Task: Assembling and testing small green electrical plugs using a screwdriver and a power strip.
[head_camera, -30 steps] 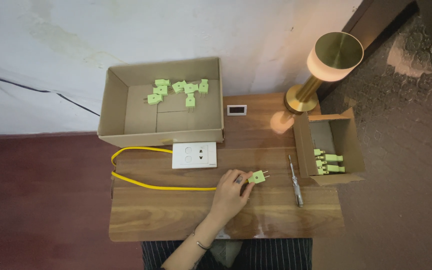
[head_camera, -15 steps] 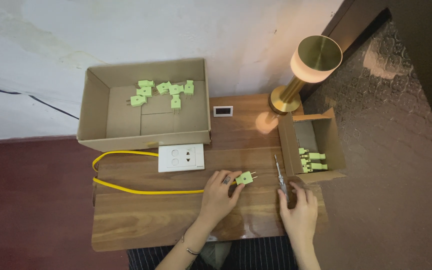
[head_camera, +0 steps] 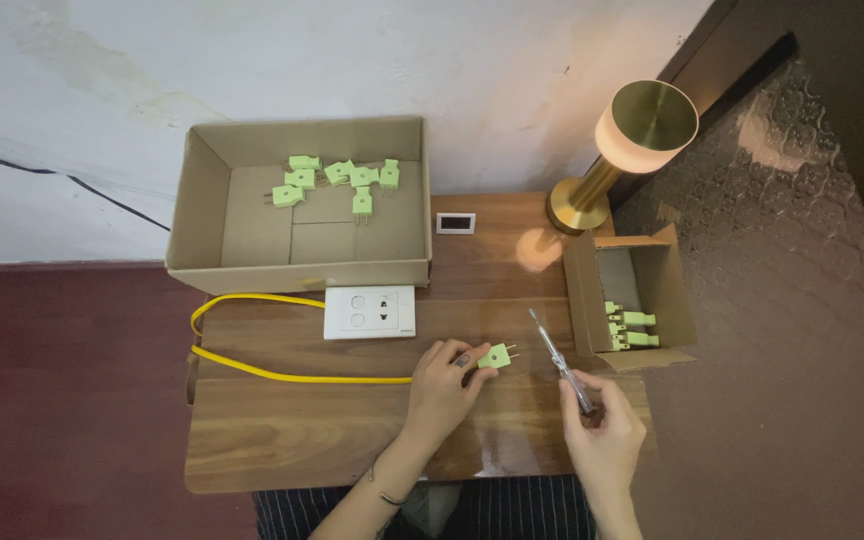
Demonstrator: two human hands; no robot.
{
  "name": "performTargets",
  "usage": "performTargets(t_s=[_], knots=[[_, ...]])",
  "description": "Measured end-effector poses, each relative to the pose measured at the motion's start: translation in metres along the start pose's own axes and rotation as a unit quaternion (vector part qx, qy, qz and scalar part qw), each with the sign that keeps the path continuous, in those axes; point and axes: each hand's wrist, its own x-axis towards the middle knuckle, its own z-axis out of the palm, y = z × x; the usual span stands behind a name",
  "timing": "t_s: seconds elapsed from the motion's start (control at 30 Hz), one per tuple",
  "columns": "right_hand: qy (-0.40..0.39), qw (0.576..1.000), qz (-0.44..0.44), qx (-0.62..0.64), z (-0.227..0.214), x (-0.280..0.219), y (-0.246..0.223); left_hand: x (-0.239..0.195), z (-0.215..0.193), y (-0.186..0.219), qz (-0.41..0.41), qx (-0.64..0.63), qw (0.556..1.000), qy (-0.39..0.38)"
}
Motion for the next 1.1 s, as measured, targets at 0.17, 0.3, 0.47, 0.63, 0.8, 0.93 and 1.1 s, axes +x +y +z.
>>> performTargets(t_s=[0.17,0.3,0.47,0.63,0.8,0.93,1.1], knots=[[-0.014,0.998,-0.04,0.049,-0.011,0.017,-0.019,0.0,-0.002,0.004,-0.001,0.027,1.0,0.002],[-0.016,0.992,-0.12,0.02,-0.014,0.029,-0.037,-0.001,0.001,0.004,-0.013,0.048,0.999,0.013],[-0.075,0.986,-0.144,-0.028,-0.012,0.041,-0.042,-0.002,0.0,0.002,-0.01,0.049,0.999,0.008],[-0.113,0.987,-0.11,-0.003,-0.008,0.047,-0.051,-0.001,0.001,0.001,-0.011,0.04,0.999,0.016],[-0.114,0.982,-0.15,0.01,0.001,0.052,-0.048,-0.001,-0.001,0.001,-0.018,0.034,0.999,0.018],[-0.113,0.981,-0.158,0.01,0.009,0.052,-0.049,0.0,-0.001,0.0,-0.017,0.044,0.999,0.014],[-0.091,0.975,-0.204,-0.001,0.019,0.052,-0.046,0.0,-0.002,0.001,-0.026,0.04,0.999,0.004]])
